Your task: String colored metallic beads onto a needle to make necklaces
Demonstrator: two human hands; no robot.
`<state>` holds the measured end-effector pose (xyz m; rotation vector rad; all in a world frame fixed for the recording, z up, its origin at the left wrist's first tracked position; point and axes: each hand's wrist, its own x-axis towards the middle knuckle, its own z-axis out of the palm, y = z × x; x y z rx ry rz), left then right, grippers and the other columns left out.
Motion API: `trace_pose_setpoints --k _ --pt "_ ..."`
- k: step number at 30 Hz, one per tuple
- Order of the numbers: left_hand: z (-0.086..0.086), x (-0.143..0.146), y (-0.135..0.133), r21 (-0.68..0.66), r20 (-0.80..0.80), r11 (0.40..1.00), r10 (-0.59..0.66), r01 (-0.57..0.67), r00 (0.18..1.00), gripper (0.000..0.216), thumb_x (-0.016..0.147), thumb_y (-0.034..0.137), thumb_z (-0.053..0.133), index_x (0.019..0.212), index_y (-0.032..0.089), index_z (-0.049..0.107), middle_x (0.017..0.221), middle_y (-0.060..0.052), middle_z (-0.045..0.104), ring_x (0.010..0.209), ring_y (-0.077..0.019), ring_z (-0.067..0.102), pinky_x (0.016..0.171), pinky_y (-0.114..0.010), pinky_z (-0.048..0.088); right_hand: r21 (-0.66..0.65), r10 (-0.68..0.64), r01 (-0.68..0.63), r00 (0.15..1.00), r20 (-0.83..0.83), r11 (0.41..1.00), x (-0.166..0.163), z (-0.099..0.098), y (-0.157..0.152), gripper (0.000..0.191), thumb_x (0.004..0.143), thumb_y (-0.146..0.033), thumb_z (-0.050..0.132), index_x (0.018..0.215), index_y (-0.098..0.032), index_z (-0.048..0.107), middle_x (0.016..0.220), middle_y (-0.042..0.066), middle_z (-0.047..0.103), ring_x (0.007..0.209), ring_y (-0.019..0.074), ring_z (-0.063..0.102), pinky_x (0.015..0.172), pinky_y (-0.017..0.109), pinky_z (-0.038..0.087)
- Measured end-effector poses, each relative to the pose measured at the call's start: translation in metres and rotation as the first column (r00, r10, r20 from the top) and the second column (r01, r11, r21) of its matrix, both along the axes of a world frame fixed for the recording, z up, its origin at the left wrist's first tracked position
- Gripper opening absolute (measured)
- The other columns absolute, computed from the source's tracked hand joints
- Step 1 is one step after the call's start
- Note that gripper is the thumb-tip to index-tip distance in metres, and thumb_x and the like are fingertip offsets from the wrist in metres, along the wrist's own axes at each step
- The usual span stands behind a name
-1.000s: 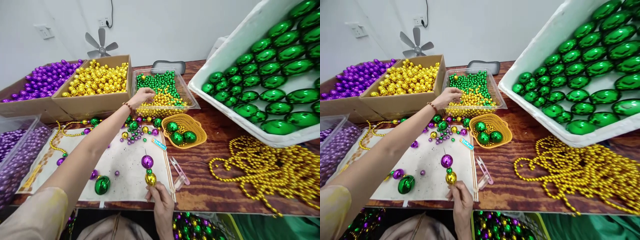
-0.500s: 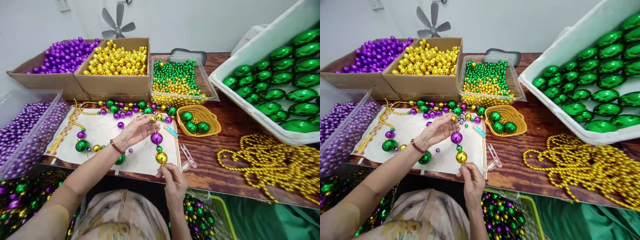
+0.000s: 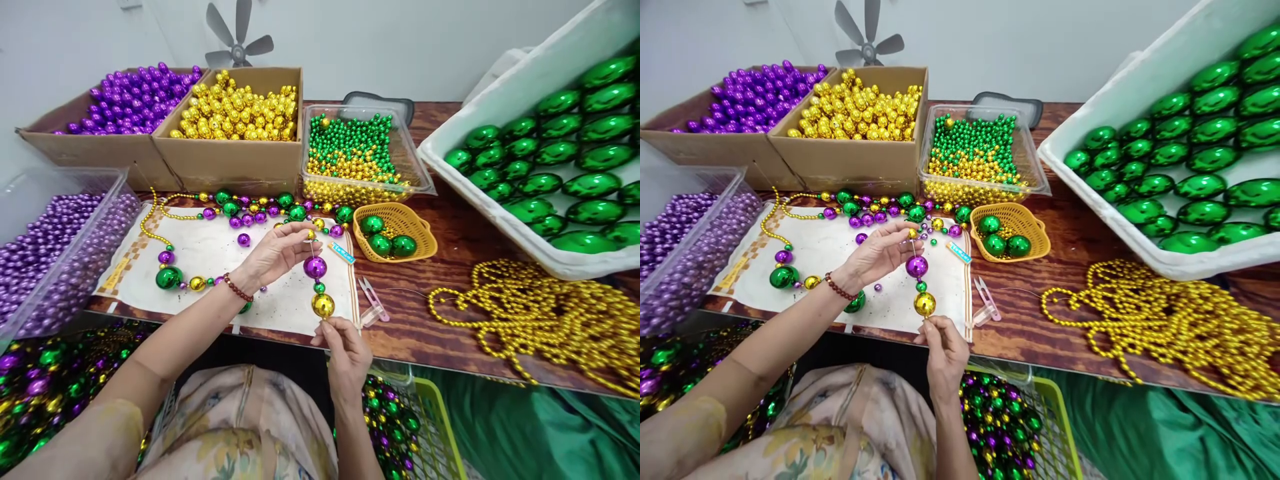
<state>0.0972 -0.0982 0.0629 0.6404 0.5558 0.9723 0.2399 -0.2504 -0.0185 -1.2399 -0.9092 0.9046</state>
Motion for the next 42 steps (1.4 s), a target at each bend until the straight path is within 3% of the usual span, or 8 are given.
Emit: trace_pose_setpoints --k 8,12,18,22,27,35,39,42 --pt "-0.007 0.006 -0.007 0.079 -0.118 0.997 0.036 -0.027 0.992 0.025 0.077 0.014 0.078 0.102 0.015 0.075 0.091 -0.004 0.074 0.083 -0.0134 0.071 0.081 -0.026 0.052 -0.061 -0.018 0.012 0.994 -0.107 0.998 -0.005 -0.005 0.003 0.019 0.083 -0.035 0.072 0.077 -0.017 0.069 0.063 -0.001 0.068 0.050 0.0123 0.062 0.055 0.025 0.052" --pt "-0.022 0.019 -0.022 0.009 -0.090 0.998 0.066 -0.066 0.994 0.021 0.086 0.028 0.073 0.103 0.016 0.072 0.096 -0.005 0.071 0.081 -0.0127 0.069 0.074 -0.026 0.054 -0.136 -0.033 0.012 0.987 -0.156 0.991 -0.016 -0.017 0.012 0.023 0.080 -0.039 0.074 0.075 -0.017 0.068 0.063 -0.001 0.068 0.049 0.0119 0.059 0.055 0.025 0.049" --pt "-0.052 0.053 -0.031 0.067 -0.258 0.968 0.252 -0.243 0.933 0.029 0.093 0.042 0.062 0.110 0.020 0.066 0.094 -0.003 0.065 0.059 -0.0063 0.061 0.046 -0.016 0.040 -0.209 0.038 -0.070 0.988 -0.151 0.975 -0.016 -0.034 0.013 0.029 0.076 -0.046 0.075 0.073 -0.018 0.067 0.061 -0.001 0.067 0.050 0.0125 0.059 0.053 0.026 0.049" --pt "-0.069 0.057 -0.034 0.301 -0.433 0.953 0.172 -0.038 0.885 0.033 0.095 0.041 0.057 0.119 0.020 0.065 0.085 -0.002 0.063 0.056 -0.0060 0.055 0.046 -0.017 0.038 -0.231 -0.009 -0.004 0.999 -0.053 0.973 0.020 -0.031 0.019 0.034 0.073 -0.045 0.080 0.089 -0.017 0.073 0.073 0.002 0.073 0.050 0.0126 0.062 0.049 0.024 0.050" --pt "-0.082 0.052 -0.047 0.591 -0.696 0.709 0.209 0.383 0.687 0.046 0.093 0.033 0.060 0.138 0.023 0.055 0.092 -0.004 0.069 0.079 -0.0149 0.063 0.075 -0.026 0.048 -0.103 -0.111 0.098 0.985 -0.131 0.990 0.051 -0.026 0.038 0.034 0.070 -0.043 0.083 0.090 -0.016 0.075 0.063 -0.001 0.068 0.043 0.0098 0.057 0.041 0.020 0.041" --pt "-0.097 0.046 -0.048 0.582 -0.809 0.548 0.315 0.601 0.496 0.046 0.095 0.037 0.057 0.139 0.024 0.054 0.101 -0.008 0.072 0.084 -0.0206 0.066 0.074 -0.028 0.043 -0.064 -0.130 0.119 0.967 -0.219 0.991 0.035 -0.034 0.046 0.030 0.064 -0.038 0.086 0.076 -0.015 0.070 0.050 -0.004 0.060 0.039 0.0090 0.052 0.038 0.019 0.036" --pt "-0.096 0.043 -0.050 0.594 -0.800 0.530 0.313 0.605 0.511 0.023 0.095 0.032 0.056 0.113 0.024 0.068 0.103 -0.008 0.072 0.089 -0.0205 0.065 0.076 -0.027 0.043 -0.028 -0.280 0.279 0.951 -0.128 0.960 0.048 -0.030 0.052 0.024 0.071 -0.036 0.079 0.074 -0.017 0.064 0.050 -0.005 0.061 0.040 0.0085 0.052 0.042 0.019 0.041" --pt "-0.095 0.038 -0.050 0.563 -0.825 0.528 0.306 0.636 0.476 0.020 0.095 0.031 0.057 0.106 0.023 0.071 0.099 -0.008 0.071 0.088 -0.0207 0.064 0.074 -0.026 0.042 0.025 -0.514 0.531 0.829 -0.219 0.847 0.079 -0.026 0.057 0.022 0.073 -0.035 0.074 0.073 -0.021 0.057 0.054 -0.007 0.061 0.039 0.0097 0.053 0.038 0.020 0.043"
